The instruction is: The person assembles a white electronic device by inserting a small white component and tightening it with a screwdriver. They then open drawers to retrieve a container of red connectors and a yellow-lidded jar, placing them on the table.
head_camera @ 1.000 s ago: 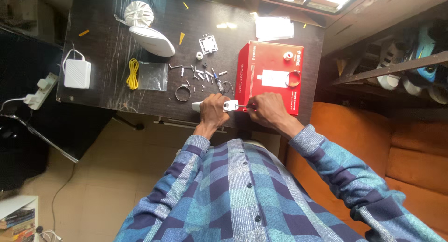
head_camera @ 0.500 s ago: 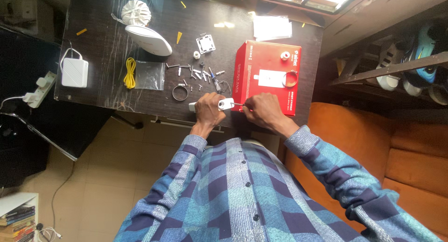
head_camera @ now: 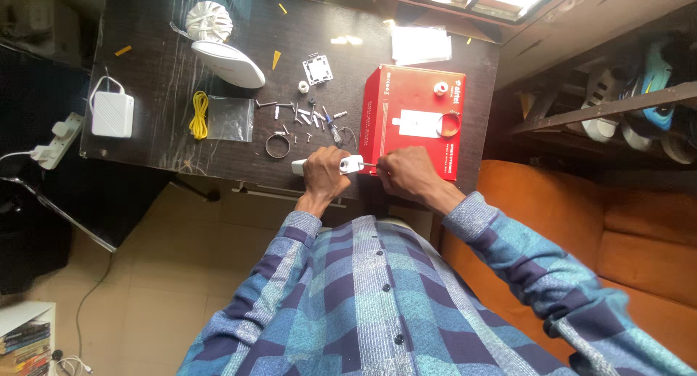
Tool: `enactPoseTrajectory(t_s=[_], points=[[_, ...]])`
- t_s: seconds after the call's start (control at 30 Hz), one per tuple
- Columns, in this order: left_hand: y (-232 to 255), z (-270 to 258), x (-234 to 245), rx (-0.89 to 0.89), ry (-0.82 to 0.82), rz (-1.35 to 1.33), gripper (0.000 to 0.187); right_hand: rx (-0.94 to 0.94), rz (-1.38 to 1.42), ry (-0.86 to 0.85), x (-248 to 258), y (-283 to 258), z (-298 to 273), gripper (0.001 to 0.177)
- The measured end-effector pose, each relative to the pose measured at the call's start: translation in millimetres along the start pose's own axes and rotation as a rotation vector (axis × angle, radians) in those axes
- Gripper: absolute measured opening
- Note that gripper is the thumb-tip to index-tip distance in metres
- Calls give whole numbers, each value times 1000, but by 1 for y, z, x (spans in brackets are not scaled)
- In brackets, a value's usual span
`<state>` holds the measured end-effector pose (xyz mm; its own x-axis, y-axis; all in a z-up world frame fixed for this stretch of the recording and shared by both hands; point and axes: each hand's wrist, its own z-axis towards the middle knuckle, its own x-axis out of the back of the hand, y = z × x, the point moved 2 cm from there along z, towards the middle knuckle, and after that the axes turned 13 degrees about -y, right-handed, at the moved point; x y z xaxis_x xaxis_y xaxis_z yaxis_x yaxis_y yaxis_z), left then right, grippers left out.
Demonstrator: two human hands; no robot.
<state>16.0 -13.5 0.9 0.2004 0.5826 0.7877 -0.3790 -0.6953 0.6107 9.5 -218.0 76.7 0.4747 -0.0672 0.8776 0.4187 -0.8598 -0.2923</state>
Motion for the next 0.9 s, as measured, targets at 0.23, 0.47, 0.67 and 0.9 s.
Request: enactPoseTrajectory(t_s=[0.23, 0.47, 0.67, 0.9], points=[[-2, -2, 1, -35, 7, 0, 25, 83, -89, -49, -9, 4, 4, 18], [-4, -14, -5, -122, 69, 46, 33, -70, 190, 30, -5, -16, -8, 22], [-9, -11, -2, -74, 67, 37, 29, -21, 26, -78, -12, -14, 2, 19], [-14, -9, -11, -48, 3, 43, 27, 17, 7, -117, -20, -10, 3, 17]])
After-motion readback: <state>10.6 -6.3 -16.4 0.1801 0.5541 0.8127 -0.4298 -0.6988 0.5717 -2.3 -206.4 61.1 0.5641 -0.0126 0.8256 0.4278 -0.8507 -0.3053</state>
